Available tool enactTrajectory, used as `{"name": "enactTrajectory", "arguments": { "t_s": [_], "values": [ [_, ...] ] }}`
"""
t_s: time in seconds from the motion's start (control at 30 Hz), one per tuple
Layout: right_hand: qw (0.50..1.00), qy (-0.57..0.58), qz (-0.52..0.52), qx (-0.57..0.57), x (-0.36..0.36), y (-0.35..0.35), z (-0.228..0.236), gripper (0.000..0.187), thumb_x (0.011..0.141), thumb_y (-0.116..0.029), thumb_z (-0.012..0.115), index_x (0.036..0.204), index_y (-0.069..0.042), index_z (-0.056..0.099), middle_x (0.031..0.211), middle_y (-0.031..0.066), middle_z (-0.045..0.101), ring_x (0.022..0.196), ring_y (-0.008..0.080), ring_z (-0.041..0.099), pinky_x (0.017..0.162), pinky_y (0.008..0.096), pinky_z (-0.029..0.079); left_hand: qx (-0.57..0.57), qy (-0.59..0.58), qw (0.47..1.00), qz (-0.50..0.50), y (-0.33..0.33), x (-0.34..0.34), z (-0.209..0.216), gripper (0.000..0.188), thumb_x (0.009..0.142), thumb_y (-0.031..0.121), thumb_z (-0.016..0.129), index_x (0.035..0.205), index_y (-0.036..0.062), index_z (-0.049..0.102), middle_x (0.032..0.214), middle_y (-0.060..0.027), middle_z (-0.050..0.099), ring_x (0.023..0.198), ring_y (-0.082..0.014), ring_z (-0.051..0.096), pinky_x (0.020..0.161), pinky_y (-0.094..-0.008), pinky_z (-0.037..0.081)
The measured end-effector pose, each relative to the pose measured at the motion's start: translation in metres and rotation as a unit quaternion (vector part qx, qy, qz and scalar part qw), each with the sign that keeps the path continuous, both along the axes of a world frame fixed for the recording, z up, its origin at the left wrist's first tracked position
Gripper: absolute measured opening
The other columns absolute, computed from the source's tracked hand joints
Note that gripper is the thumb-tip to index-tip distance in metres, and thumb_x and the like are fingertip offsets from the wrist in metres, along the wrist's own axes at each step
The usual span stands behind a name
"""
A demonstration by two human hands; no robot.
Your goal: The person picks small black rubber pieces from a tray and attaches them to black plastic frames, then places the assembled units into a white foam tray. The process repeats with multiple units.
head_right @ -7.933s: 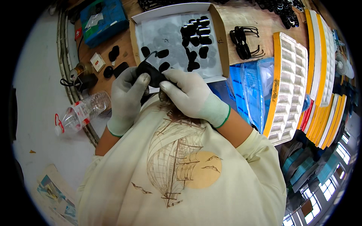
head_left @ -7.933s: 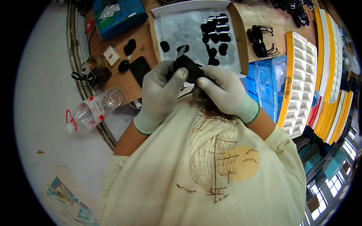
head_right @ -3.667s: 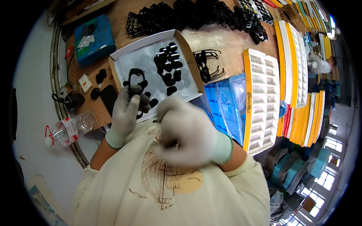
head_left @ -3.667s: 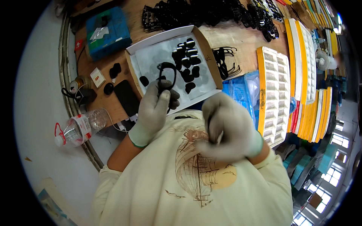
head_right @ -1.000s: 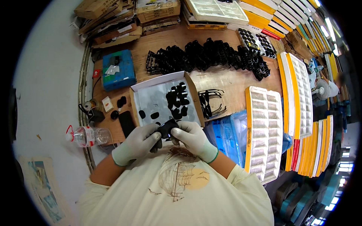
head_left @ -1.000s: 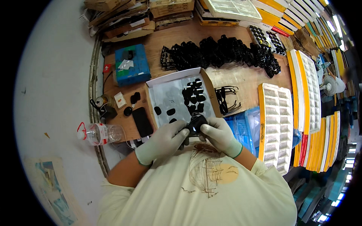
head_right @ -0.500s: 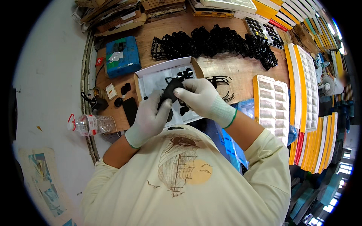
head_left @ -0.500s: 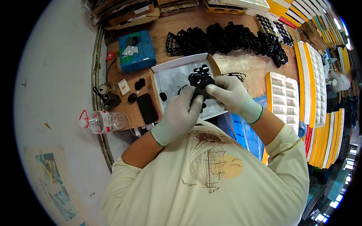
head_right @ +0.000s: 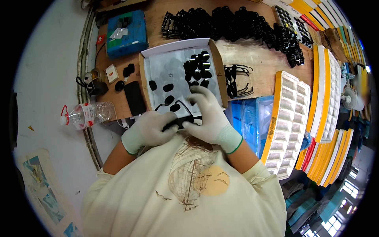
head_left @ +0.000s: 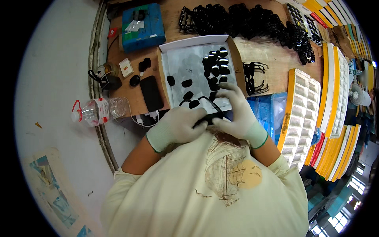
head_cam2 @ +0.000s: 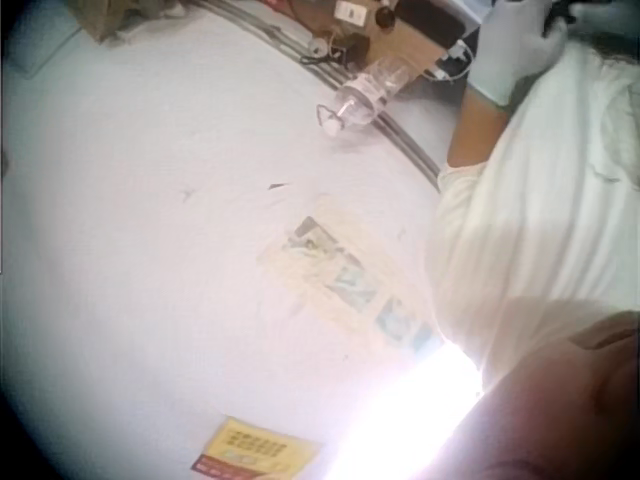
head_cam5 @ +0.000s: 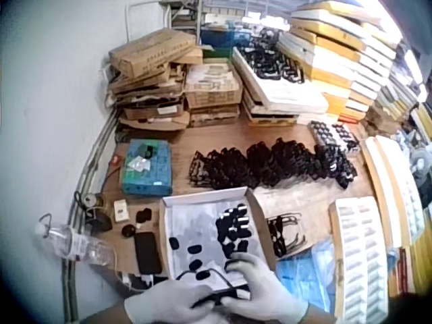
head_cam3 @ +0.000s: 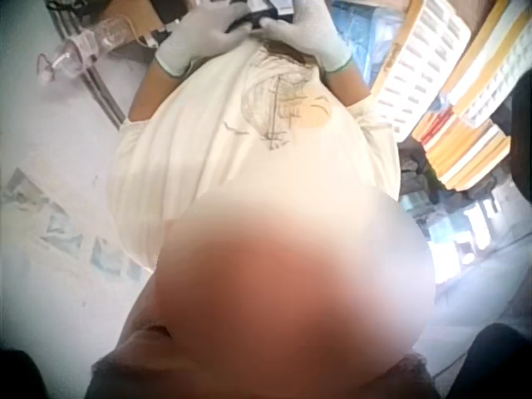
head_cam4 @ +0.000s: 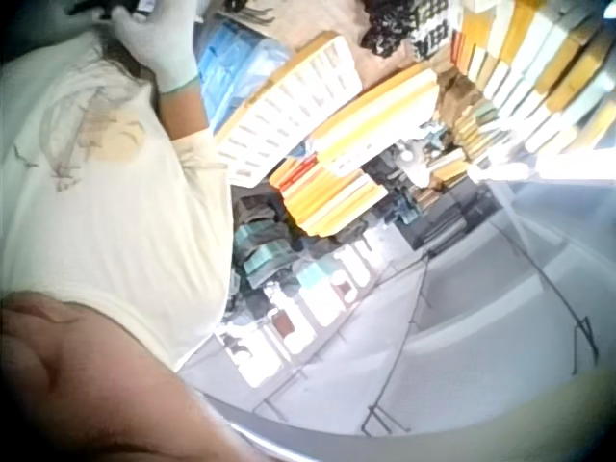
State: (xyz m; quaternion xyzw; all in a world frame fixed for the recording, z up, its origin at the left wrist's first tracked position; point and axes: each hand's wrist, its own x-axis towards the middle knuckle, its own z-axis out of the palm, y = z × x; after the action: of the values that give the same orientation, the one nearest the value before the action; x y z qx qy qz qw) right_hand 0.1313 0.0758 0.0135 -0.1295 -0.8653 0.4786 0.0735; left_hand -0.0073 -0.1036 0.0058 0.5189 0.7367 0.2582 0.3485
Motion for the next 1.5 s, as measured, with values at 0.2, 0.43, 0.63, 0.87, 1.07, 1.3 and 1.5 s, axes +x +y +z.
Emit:
{"name": "enactTrajectory", "arguments": {
  "t_s": [0.2, 0.43, 0.63, 0.87, 1.07, 1.3, 1.5],
  "values": [
    [0.987, -0.029, 0.157, -0.011, 0.011, 0.037, -0.008, 0.022, 0.08, -0.011, 0.062, 0.096, 0.004, 0.066, 0.111, 0.0241, 0.065, 0.118, 0.0446, 0.055, 0.109, 0.0503, 0.039, 0.131, -0.12, 0.983, 0.048, 0.035, -0.049, -0.03, 0.032, 0.087, 0.029, 0.066, 0.106, 0.0041, 0.07, 0.084, -0.012, 0.071, 0.074, -0.021, 0.07, 0.071, -0.0332, 0.054],
    [0.916, -0.068, -0.119, -0.377, 0.058, 0.047, -0.007, 0.05, 0.092, 0.001, 0.043, 0.141, 0.01, 0.037, 0.122, 0.0206, 0.061, 0.117, 0.0231, 0.061, 0.107, 0.037, 0.042, -0.269, 0.323, 0.907, -0.022, 0.05, -0.097, -0.168, 0.032, 0.086, 0.006, 0.06, 0.118, 0.0092, 0.064, 0.121, -0.0138, 0.063, 0.115, -0.0292, 0.063, 0.091, -0.0409, 0.055],
    [0.869, 0.018, -0.146, -0.472, 0.073, 0.051, -0.017, 0.079, 0.092, -0.017, 0.06, 0.155, 0.006, 0.019, 0.129, 0.0239, 0.055, 0.12, 0.0287, 0.06, 0.108, 0.0419, 0.043, -0.293, 0.364, 0.884, 0.016, 0.06, -0.104, -0.179, 0.027, 0.086, 0.004, 0.059, 0.112, 0.0071, 0.064, 0.119, -0.0136, 0.062, 0.11, -0.0311, 0.064, 0.089, -0.0432, 0.055],
    [0.832, 0.109, -0.158, -0.521, 0.08, 0.062, -0.014, 0.075, 0.083, -0.006, 0.059, 0.15, 0.005, 0.025, 0.117, 0.0193, 0.057, 0.096, 0.026, 0.067, 0.085, 0.0361, 0.055, -0.178, 0.207, 0.96, 0.057, 0.067, -0.093, -0.104, 0.027, 0.086, 0.016, 0.066, 0.108, 0.0009, 0.064, 0.1, -0.0141, 0.07, 0.091, -0.0296, 0.07, 0.077, -0.0388, 0.055],
    [0.835, 0.029, -0.181, -0.519, 0.078, 0.071, -0.006, 0.066, 0.079, 0.006, 0.045, 0.143, 0.002, 0.03, 0.098, 0.0131, 0.058, 0.076, 0.0166, 0.062, 0.07, 0.0291, 0.054, 0.102, -0.386, 0.865, 0.303, 0.078, -0.015, -0.011, 0.014, 0.086, 0.012, 0.069, 0.093, 0.0037, 0.06, 0.095, -0.0159, 0.07, 0.065, -0.0112, 0.058, 0.06, -0.026, 0.049],
    [0.859, 0.022, -0.168, -0.483, 0.067, 0.063, 0.003, 0.061, 0.082, 0.006, 0.044, 0.142, 0.001, 0.033, 0.1, 0.0143, 0.061, 0.07, 0.0147, 0.06, 0.065, 0.0271, 0.053, 0.22, -0.53, 0.771, 0.277, 0.066, 0.01, -0.025, 0.006, 0.085, 0.004, 0.066, 0.09, 0.0056, 0.063, 0.099, -0.0133, 0.069, 0.063, -0.0098, 0.055, 0.058, -0.0229, 0.046],
    [0.865, 0.059, -0.191, -0.461, 0.078, 0.074, -0.017, 0.06, 0.085, 0.005, 0.045, 0.143, 0.001, 0.031, 0.103, 0.0164, 0.064, 0.066, 0.0163, 0.063, 0.063, 0.0269, 0.053, 0.077, -0.114, 0.909, 0.394, 0.046, -0.001, -0.053, 0.027, 0.086, 0.024, 0.075, 0.076, 0.002, 0.062, 0.066, 0.0007, 0.056, 0.06, -0.0092, 0.049, 0.056, -0.0259, 0.039]
  ]
}}
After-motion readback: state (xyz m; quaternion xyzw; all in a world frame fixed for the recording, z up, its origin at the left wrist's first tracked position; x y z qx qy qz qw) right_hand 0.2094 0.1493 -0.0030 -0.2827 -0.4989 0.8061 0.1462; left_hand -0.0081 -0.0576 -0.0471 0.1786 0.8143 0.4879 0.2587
